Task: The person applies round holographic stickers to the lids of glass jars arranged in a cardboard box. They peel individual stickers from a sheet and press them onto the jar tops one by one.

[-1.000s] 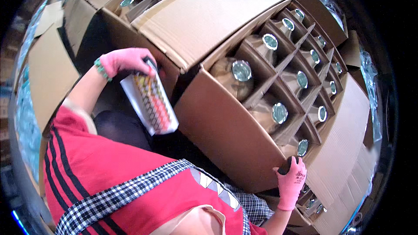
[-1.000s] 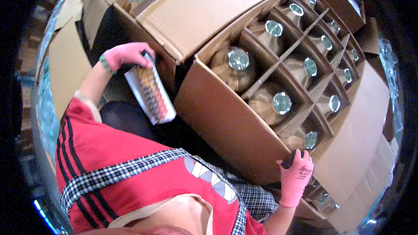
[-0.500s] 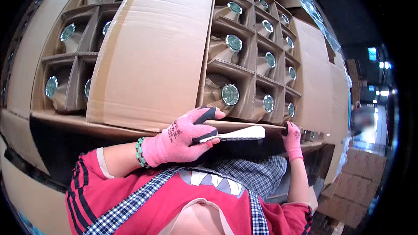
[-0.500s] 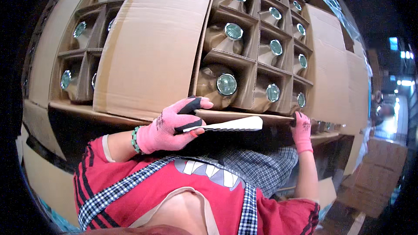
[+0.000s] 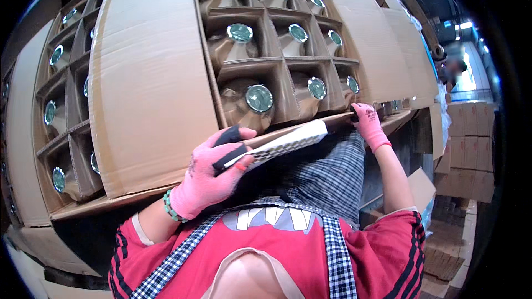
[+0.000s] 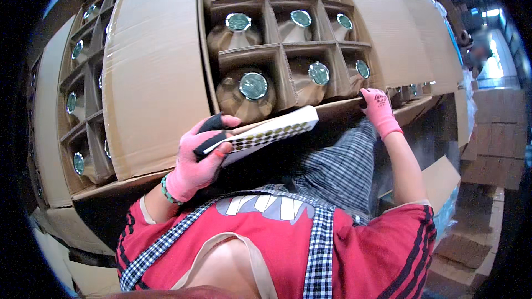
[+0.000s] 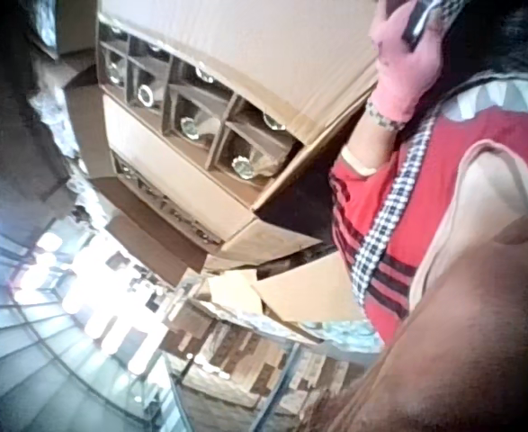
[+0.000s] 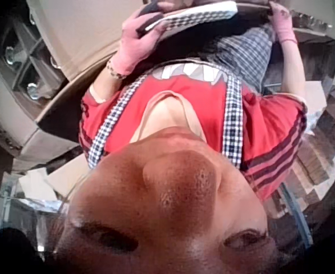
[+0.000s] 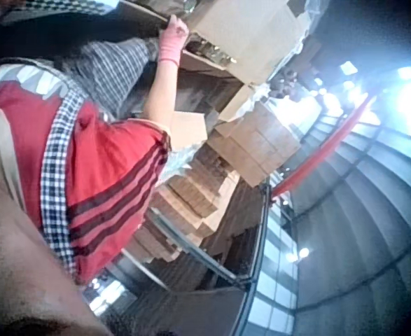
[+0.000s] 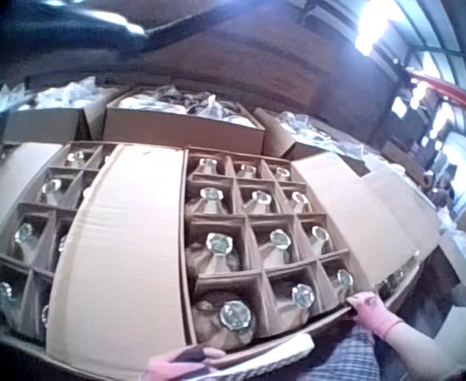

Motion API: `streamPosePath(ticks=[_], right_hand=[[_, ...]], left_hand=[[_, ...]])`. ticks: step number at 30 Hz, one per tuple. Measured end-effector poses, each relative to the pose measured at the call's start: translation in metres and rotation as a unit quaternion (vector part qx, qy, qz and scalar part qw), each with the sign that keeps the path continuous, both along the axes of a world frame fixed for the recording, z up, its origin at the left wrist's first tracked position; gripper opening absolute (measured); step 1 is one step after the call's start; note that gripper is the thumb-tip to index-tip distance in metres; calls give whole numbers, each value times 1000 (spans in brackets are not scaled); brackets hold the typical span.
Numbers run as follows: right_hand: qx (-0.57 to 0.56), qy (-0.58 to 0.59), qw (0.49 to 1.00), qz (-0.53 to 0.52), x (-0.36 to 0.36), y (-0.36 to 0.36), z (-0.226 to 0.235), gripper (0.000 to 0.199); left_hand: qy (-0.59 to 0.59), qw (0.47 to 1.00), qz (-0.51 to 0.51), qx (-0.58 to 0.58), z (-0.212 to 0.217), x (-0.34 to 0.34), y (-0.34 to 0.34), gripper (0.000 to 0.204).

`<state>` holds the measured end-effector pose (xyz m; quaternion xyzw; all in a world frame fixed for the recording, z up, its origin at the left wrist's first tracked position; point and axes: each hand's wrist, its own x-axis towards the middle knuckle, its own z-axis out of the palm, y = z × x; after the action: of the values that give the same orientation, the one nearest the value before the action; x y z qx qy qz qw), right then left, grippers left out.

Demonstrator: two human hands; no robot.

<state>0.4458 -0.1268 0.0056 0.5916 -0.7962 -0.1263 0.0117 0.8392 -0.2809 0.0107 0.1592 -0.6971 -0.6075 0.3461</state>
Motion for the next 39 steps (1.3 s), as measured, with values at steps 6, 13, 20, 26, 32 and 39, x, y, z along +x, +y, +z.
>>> streamPosePath(ticks=[6,13,20,26,32,39], right_hand=[[-69,-19,996,43,-6,3,-7,43],[-100,-77,988,92,-10,-1,-5,46],[-172,-179,961,120,-15,4,-13,46],[-408,-656,635,5,12,20,3,66],[-311,-684,659,27,69,11,32,57],[-316,-710,626,68,83,9,35,27]], left_hand=[[-29,993,59,95,6,-5,5,19],[-86,952,203,212,20,-13,22,30],[-35,968,159,188,60,-86,57,40],[-29,974,97,202,27,-108,62,29],[-70,979,-3,192,7,-100,50,32],[-49,992,14,112,7,-89,35,25]])
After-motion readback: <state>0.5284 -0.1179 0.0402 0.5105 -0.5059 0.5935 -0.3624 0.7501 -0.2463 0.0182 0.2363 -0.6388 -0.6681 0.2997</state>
